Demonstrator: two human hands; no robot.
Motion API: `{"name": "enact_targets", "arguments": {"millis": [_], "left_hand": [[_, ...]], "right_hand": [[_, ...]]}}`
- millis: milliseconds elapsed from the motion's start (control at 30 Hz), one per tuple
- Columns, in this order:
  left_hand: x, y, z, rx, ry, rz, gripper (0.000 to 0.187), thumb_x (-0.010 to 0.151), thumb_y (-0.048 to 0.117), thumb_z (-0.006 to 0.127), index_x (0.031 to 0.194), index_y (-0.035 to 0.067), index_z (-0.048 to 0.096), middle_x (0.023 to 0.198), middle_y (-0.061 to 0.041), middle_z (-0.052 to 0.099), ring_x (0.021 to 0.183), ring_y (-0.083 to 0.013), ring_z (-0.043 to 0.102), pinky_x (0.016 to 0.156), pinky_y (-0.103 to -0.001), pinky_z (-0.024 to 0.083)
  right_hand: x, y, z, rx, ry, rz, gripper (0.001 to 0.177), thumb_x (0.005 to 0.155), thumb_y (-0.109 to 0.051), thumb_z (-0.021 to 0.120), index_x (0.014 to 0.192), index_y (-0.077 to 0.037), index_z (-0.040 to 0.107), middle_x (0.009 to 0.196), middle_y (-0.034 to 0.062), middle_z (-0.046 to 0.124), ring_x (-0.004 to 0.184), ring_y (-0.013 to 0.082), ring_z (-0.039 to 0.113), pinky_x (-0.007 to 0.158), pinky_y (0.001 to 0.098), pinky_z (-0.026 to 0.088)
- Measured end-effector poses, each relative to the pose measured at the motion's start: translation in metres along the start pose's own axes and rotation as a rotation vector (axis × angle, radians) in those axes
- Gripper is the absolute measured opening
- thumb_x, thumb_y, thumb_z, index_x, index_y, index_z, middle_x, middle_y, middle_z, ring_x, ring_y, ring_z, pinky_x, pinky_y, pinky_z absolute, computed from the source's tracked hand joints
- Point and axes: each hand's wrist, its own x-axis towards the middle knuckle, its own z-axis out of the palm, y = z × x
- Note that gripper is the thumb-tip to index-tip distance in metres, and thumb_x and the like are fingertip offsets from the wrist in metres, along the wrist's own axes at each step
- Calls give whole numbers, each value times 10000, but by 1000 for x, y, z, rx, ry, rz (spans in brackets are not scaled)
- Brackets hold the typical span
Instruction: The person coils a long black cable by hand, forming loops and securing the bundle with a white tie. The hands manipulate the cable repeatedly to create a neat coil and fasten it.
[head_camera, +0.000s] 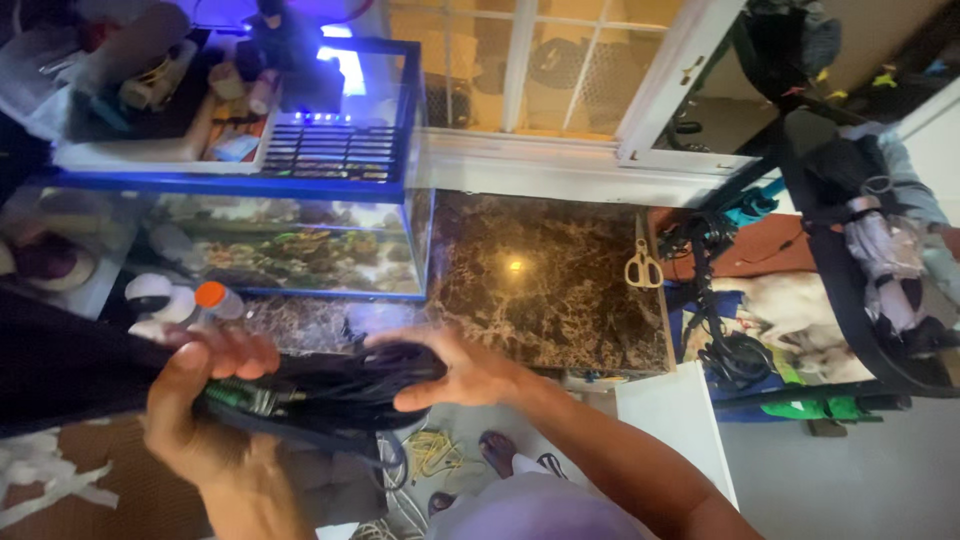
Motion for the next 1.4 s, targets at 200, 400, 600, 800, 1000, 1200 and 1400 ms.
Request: {"name": "enact_targets", "arguments": {"millis": [200,400,600,800,1000,1200,1400], "left_hand": [[-6,5,19,-32,58,-3,107,993,86,643,965,81,540,807,-32,509,692,-134,446,716,-299,374],[-18,10,30,-45,135,23,96,974,69,625,961,68,531,778,-35,495,674,-143,440,710,-309,385],[-2,-4,-8,74,146,-46,177,960,139,672,868,-2,615,849,-129,601,811,-264,592,828,-430,502],[14,-20,-13,105,256,-77,144,841,82,694,892,-52,689,771,-167,679,706,-287,674,678,-399,556],[10,-14,18,253,270,-136,114,841,24,709,907,-38,641,658,-136,640,533,-230,634,496,-326,506],[9,-15,25,357,271,-144,120,780,-47,713,890,-54,665,682,-124,669,537,-222,662,483,-335,522],[-1,-30,26,443,122,-87,186,788,-101,716,964,-44,723,864,-108,737,748,-187,710,660,-307,577]], "right_hand": [[-3,-5,6,69,-89,205,686,865,-382,795,1448,-90,584,1297,143,725,1202,262,688,1074,378,525],[2,-27,5,-103,-124,-105,844,757,-364,861,1467,-81,504,1335,142,660,1221,269,649,1072,398,516],[11,-33,20,-246,-46,8,660,776,-365,864,1338,-95,644,1154,109,769,1049,214,755,939,361,603],[15,-17,24,-258,-64,43,621,823,-237,844,1349,1,617,1221,154,749,1119,215,726,975,361,589],[22,-26,13,-185,-253,25,937,789,-211,823,1569,-15,342,1382,218,629,1262,258,625,1075,390,488],[50,-45,1,325,-177,-163,1068,879,-259,853,1676,-76,166,1642,273,385,1455,344,489,1205,481,469],[77,-60,20,303,-60,-234,1158,827,-199,886,1676,-95,106,1599,216,446,1413,304,540,1156,453,491]]}}
